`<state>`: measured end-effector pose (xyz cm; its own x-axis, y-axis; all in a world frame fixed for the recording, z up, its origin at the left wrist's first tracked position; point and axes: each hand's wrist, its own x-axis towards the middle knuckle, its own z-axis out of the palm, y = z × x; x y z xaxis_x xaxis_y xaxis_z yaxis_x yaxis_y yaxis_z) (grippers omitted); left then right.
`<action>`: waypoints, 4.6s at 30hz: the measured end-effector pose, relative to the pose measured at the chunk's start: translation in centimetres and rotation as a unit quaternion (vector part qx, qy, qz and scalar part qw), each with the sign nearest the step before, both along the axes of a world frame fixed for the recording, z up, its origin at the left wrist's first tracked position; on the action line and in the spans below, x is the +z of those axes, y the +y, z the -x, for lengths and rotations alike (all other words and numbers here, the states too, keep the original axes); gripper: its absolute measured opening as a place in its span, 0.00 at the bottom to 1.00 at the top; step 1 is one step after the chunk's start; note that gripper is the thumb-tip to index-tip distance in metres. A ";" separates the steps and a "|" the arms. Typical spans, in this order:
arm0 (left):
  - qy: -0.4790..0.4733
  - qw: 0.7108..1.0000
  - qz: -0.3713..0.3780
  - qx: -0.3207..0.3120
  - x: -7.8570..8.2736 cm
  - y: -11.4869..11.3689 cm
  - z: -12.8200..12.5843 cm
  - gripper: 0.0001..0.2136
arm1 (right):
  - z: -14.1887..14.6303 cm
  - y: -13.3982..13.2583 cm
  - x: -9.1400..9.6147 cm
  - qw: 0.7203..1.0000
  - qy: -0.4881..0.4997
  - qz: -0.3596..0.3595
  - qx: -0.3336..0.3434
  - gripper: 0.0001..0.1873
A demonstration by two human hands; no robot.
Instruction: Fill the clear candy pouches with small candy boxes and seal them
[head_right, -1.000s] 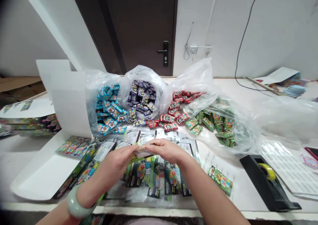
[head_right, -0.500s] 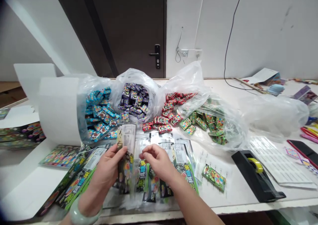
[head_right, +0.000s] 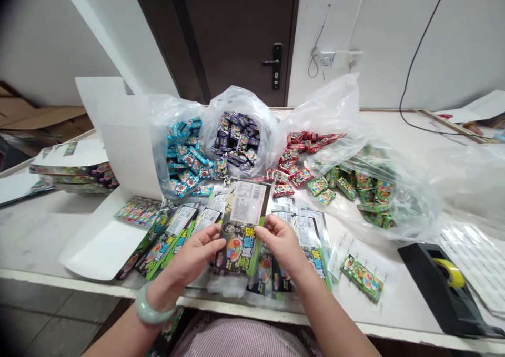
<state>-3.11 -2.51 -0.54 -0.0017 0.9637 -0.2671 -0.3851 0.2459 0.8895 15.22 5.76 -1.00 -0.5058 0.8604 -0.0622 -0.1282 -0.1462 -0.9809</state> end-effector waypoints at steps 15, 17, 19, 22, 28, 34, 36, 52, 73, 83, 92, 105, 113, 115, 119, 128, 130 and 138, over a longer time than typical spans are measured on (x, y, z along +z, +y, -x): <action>-0.001 0.997 -0.054 0.062 -1.2 0.0 -1.6 0.28 | -4.3 -4.1 -2.3 0.995 -0.053 0.052 0.070 0.25; 0.040 0.997 -0.054 0.033 -1.6 -0.3 -1.4 0.30 | -4.9 -3.9 -1.8 0.998 -0.059 0.007 -0.007 0.35; 0.085 0.995 -0.050 0.002 -1.6 -0.2 -0.9 0.29 | -4.9 -3.4 -1.3 0.996 -0.057 -0.050 -0.049 0.37; 0.138 0.988 -0.052 -0.034 -1.2 0.4 0.0 0.27 | -4.1 -2.9 -0.9 0.990 -0.053 -0.121 -0.059 0.31; 0.217 0.971 -0.070 -0.077 -0.9 -0.4 1.2 0.19 | -3.9 -4.1 -1.6 0.981 -0.072 -0.172 -0.049 0.25; 0.356 0.922 -0.149 0.025 0.5 0.1 -0.5 0.11 | -5.0 -3.2 0.9 0.929 -0.213 -0.304 0.011 0.06; 0.327 0.931 -0.158 0.045 0.9 0.4 -1.3 0.10 | -4.8 -2.5 1.4 0.930 -0.196 -0.312 0.000 0.06; 0.188 0.975 -0.113 0.042 2.6 0.2 -2.1 0.05 | -3.0 -1.6 2.9 0.967 -0.174 -0.173 0.059 0.06; 0.281 0.930 -0.236 -0.025 -0.1 -1.3 -0.9 0.02 | -3.7 -3.5 0.3 0.930 -0.156 -0.332 0.010 0.06; 0.347 0.924 -0.159 0.004 0.0 -0.2 -0.7 0.04 | -5.9 -2.0 0.4 0.951 -0.162 -0.264 -0.013 0.11; 0.359 0.925 -0.127 0.008 -0.3 1.0 -1.0 0.08 | -21.6 5.9 -4.3 0.808 -0.513 -0.144 -0.251 0.06; 0.359 0.912 -0.197 0.009 -0.9 0.8 -1.6 0.04 | -20.5 3.5 -2.1 0.876 -0.428 -0.101 -0.199 0.12; 0.336 0.906 -0.258 -0.003 -0.4 -0.3 -2.8 0.03 | -4.9 0.4 6.3 0.951 -0.184 -0.212 0.133 0.08; 0.330 0.906 -0.265 -0.004 -0.3 -0.6 -2.6 0.03 | -2.5 0.5 6.2 0.937 -0.212 -0.229 0.155 0.06; 0.322 0.908 -0.267 -0.001 -0.5 -0.8 -2.1 0.04 | -0.8 1.0 5.5 0.920 -0.285 -0.202 0.180 0.08; 0.313 0.911 -0.267 0.035 -1.1 -0.5 -2.2 0.05 | -0.2 0.5 5.8 0.904 -0.343 -0.184 0.175 0.08; 0.310 0.909 -0.279 0.029 -1.1 -0.4 -2.2 0.04 | -0.1 1.0 5.6 0.910 -0.335 -0.169 0.177 0.07; 0.413 0.861 -0.295 -0.037 -0.3 -0.5 -1.8 0.10 | 0.8 2.6 3.1 0.917 -0.194 0.154 0.311 0.06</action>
